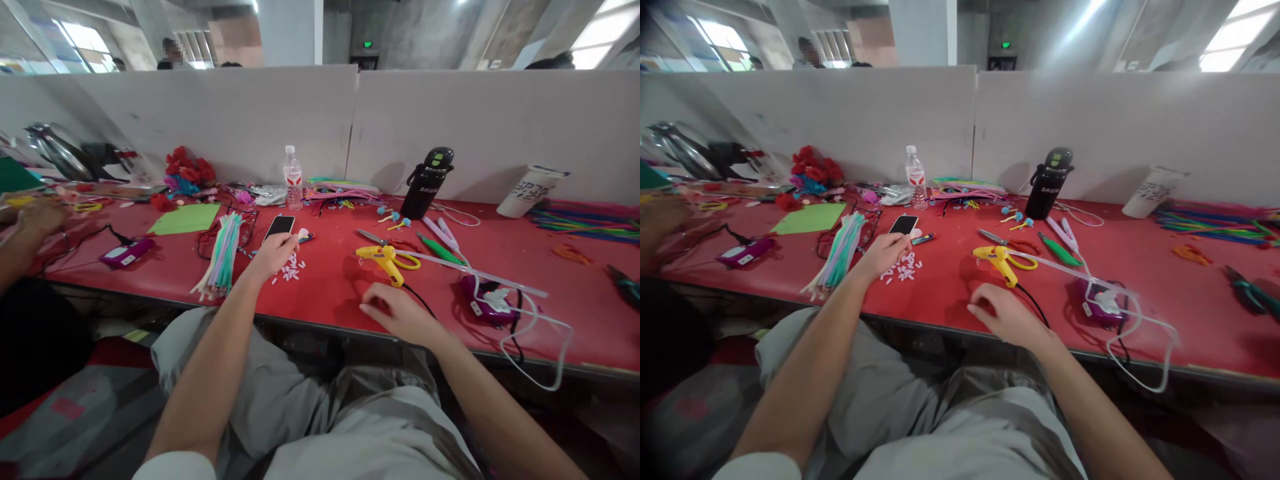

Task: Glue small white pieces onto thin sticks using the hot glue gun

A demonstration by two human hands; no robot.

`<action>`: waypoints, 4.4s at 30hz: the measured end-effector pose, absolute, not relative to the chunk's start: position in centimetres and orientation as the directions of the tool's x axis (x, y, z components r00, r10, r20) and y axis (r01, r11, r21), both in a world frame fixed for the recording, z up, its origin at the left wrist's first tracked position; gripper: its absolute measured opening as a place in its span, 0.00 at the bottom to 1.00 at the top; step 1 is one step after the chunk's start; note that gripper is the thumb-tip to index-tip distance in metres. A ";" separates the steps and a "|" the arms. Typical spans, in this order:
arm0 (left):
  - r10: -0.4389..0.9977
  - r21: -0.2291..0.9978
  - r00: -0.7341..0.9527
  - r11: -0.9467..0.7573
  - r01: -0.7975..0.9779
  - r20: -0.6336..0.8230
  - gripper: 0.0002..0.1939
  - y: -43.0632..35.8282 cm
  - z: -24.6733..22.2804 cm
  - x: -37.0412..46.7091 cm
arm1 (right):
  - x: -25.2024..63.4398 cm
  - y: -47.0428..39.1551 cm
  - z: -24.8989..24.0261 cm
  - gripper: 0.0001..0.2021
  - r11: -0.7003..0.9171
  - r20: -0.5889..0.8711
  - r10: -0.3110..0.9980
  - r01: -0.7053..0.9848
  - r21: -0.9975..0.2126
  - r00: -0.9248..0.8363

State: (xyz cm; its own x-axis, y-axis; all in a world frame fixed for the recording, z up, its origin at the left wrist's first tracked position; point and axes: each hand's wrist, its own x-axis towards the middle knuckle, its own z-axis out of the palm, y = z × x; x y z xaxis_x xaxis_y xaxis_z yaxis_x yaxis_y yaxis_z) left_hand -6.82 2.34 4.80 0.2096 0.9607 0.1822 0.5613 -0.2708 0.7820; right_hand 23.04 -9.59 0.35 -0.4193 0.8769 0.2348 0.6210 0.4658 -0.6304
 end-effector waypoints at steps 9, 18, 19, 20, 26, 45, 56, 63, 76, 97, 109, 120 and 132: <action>0.964 0.810 0.175 -0.262 0.524 0.199 0.20 3.0 4.5 -8.0 | 11.1 1.4 -0.3 0.07 0.529 0.220 0.837 0.643 -0.554 -0.500; 0.966 0.807 0.161 -0.258 0.532 0.202 0.19 3.3 4.2 -8.1 | 6.2 2.3 -0.8 0.09 0.691 0.312 0.697 0.488 -0.533 -0.645; 0.968 0.809 0.153 -0.252 0.531 0.201 0.19 3.3 4.2 -8.1 | 6.2 2.4 -0.7 0.09 0.692 0.307 0.698 0.498 -0.522 -0.647; 0.968 0.809 0.143 -0.250 0.532 0.206 0.19 3.3 4.2 -8.1 | 6.4 2.5 -0.7 0.10 0.693 0.301 0.698 0.509 -0.510 -0.650; 0.961 0.793 0.148 -0.276 0.543 0.232 0.18 3.2 4.4 -8.0 | 9.3 2.8 -0.8 0.14 0.710 0.302 0.699 0.578 -0.402 -0.648; 0.972 0.805 0.111 -0.232 0.547 0.205 0.20 2.6 5.0 -7.5 | 6.9 2.2 -1.3 0.04 0.605 0.332 0.792 0.588 -0.538 -0.512; 0.976 0.800 0.053 -0.205 0.564 0.213 0.18 2.7 4.6 -7.4 | 8.8 3.2 -1.9 0.10 0.388 0.297 0.876 0.191 -0.902 -0.379; 0.974 0.790 0.092 -0.224 0.571 0.209 0.17 3.1 3.7 -7.5 | 9.2 3.6 -2.1 0.05 0.361 0.275 0.891 0.195 -0.912 -0.362; 0.978 0.794 0.078 -0.201 0.573 0.192 0.19 2.9 3.8 -7.5 | 10.2 2.1 -1.2 0.08 0.632 0.399 0.760 0.442 -0.636 -0.513; 0.915 0.740 0.252 -0.403 0.538 0.315 0.17 0.1 1.1 -1.4 | 15.4 0.5 -0.4 0.09 0.472 0.340 0.867 0.385 -0.793 -0.364; 0.911 0.744 0.226 -0.412 0.525 0.345 0.17 0.4 0.0 -1.3 | 15.0 0.0 -0.6 0.15 0.430 0.362 0.893 0.271 -0.861 -0.266; 0.958 0.953 0.178 -0.253 0.166 0.223 0.21 0.2 -1.1 -0.4 | 14.9 -0.6 0.4 0.20 0.349 0.291 0.916 0.189 -0.918 -0.276; 0.950 0.922 0.142 -0.305 0.238 0.277 0.21 0.1 -0.6 -0.4 | 15.5 -0.5 0.3 0.15 0.319 0.293 0.935 0.115 -0.941 -0.198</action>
